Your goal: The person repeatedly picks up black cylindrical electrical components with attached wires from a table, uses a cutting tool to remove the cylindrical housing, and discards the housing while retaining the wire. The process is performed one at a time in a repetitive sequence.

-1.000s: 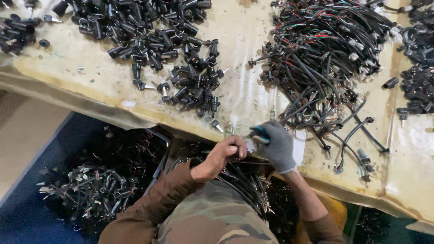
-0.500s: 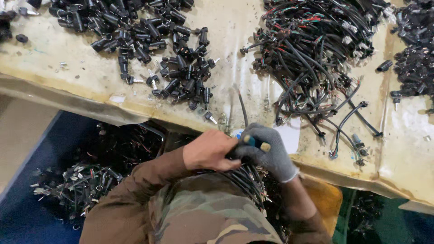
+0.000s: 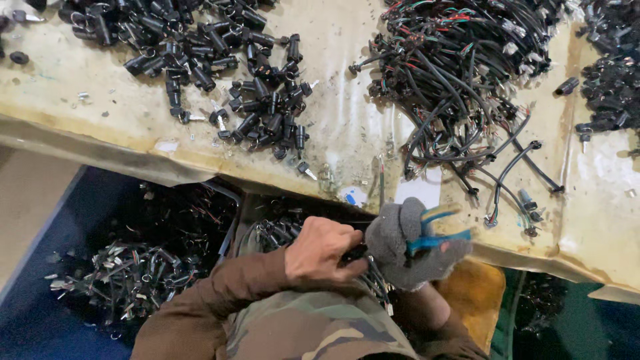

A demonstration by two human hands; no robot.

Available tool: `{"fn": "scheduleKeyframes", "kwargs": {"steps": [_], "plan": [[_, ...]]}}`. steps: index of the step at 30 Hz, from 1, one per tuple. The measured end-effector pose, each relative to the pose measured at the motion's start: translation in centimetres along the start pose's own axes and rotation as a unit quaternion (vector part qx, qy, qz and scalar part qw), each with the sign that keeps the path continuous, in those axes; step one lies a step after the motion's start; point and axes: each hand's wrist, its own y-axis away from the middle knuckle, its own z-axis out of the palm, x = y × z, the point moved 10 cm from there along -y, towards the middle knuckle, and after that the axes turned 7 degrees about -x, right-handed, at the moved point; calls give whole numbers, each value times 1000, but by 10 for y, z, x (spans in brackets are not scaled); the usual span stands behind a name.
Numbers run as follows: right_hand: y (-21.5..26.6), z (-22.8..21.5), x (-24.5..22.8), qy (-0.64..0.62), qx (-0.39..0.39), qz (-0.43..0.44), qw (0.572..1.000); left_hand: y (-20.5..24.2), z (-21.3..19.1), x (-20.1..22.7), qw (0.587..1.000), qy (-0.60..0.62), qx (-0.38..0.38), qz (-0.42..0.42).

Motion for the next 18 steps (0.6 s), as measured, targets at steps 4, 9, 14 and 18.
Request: {"fn": "scheduleKeyframes", "kwargs": {"steps": [4, 9, 14, 18], "plan": [[7, -16, 8, -56, 44, 1, 997, 4, 11, 0, 999, 23, 12, -27], [15, -30, 21, -210, 77, 25, 974, 11, 21, 11, 999, 34, -11, -9], [13, -26, 23, -316, 67, 23, 946, 7, 23, 18, 999, 36, -25, 15], [21, -26, 14, -263, 94, -39, 959, 8, 25, 14, 999, 47, -21, -15]]}}
